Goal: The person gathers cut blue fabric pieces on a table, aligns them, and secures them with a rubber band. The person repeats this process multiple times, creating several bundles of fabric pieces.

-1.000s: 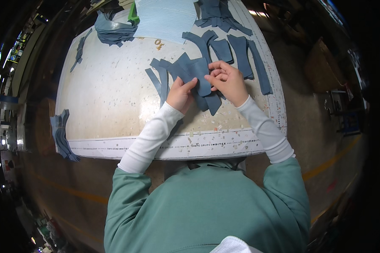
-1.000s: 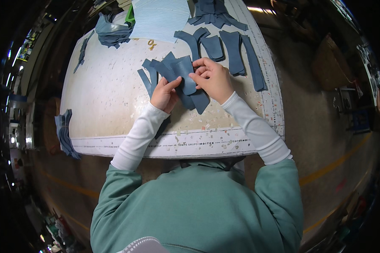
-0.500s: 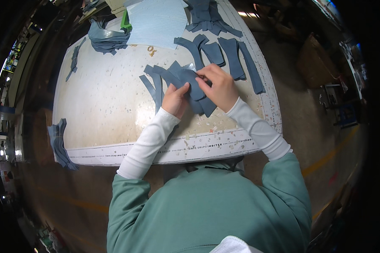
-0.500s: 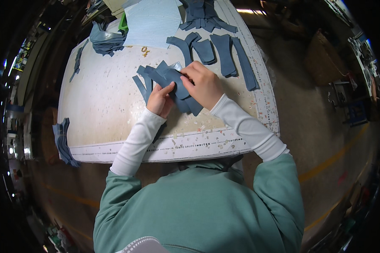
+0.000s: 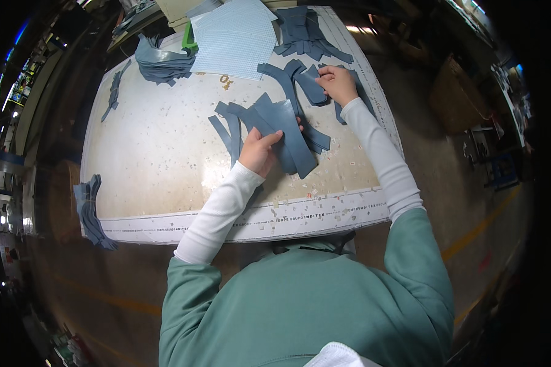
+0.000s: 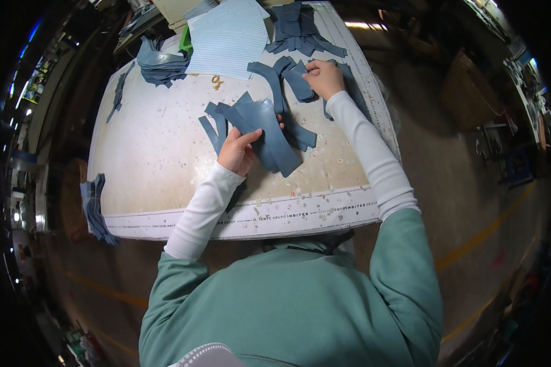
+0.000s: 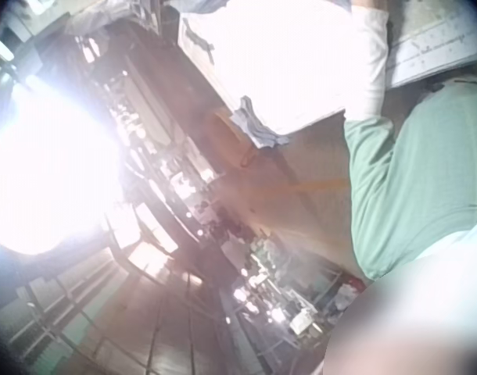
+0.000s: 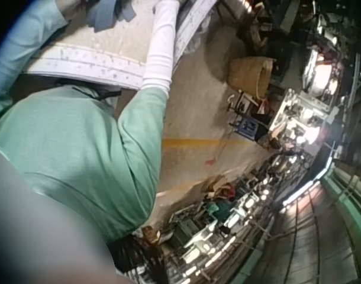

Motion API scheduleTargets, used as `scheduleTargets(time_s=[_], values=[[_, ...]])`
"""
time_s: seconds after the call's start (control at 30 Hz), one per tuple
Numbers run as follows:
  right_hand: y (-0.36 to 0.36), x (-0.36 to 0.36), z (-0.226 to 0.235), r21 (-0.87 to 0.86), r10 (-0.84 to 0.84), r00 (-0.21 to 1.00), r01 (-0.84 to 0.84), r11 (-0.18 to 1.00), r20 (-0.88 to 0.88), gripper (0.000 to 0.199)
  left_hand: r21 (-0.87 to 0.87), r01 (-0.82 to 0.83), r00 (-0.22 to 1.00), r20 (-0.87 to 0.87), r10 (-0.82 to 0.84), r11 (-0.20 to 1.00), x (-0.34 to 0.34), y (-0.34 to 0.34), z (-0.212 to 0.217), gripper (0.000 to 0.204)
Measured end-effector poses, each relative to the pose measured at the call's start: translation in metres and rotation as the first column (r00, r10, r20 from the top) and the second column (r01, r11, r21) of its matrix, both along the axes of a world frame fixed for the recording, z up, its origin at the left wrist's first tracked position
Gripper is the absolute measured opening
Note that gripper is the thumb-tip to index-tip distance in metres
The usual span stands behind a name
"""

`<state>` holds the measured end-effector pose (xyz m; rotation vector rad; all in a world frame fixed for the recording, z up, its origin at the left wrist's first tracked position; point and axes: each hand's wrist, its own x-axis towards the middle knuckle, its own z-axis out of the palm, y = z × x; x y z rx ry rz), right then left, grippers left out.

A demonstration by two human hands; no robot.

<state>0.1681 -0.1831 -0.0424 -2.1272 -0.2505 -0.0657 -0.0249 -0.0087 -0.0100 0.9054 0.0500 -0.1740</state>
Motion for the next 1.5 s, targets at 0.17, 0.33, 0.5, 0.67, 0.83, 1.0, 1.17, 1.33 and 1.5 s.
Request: scheduleTargets(time_s=[0.17, 0.33, 0.5, 0.67, 0.83, 1.0, 1.17, 1.33, 1.5], values=[[0.006, -0.022, 0.012, -0.268, 0.061, 0.803, 0.125, 0.955, 0.592, 0.024, 0.019, -0.026, 0.999, -0.025, 0.027, 0.999, 0.001, 0.002, -0.009, 0.032], [0.005, -0.083, 0.034, -0.038, 0.398, 0.887, -0.401, 0.915, 0.235, 0.013, 0.038, -0.140, 0.982, -0.120, 0.143, 0.989, 0.007, 0.007, -0.019, 0.038], [0.004, -0.114, 0.052, 0.127, 0.391, 0.919, -0.382, 0.915, -0.049, 0.022, -0.163, -0.047, 0.995, -0.095, 0.032, 0.985, 0.004, 0.005, -0.017, 0.043], [-0.002, -0.106, 0.058, 0.440, 0.415, 0.910, -0.366, 0.820, -0.017, 0.020, -0.333, 0.105, 0.994, 0.053, -0.092, 0.937, 0.004, 0.006, -0.011, 0.070], [0.021, -0.130, 0.036, 0.486, 0.548, 0.834, -0.452, 0.748, -0.068, 0.029, -0.366, 0.016, 0.997, -0.067, -0.043, 0.931, 0.002, 0.007, -0.007, 0.074], [0.032, -0.145, 0.033, 0.252, 0.355, 0.922, -0.385, 0.888, 0.155, 0.031, -0.030, -0.069, 0.993, -0.102, 0.065, 0.997, 0.001, -0.001, -0.005, 0.063], [0.026, -0.144, 0.034, 0.231, 0.361, 0.930, -0.368, 0.901, 0.072, 0.018, -0.115, -0.037, 0.999, -0.009, 0.036, 0.993, 0.003, -0.003, -0.008, 0.047], [-0.011, -0.086, 0.036, 0.307, 0.232, 0.969, -0.247, 0.919, 0.086, 0.019, 0.062, -0.064, 0.998, -0.003, 0.064, 0.996, 0.001, 0.007, -0.002, 0.039], [-0.045, -0.016, 0.012, 0.174, -0.049, 0.994, 0.031, 0.984, 0.100, 0.023, 0.119, -0.171, 0.985, 0.055, 0.165, 0.978, 0.005, 0.026, 0.007, 0.032]])
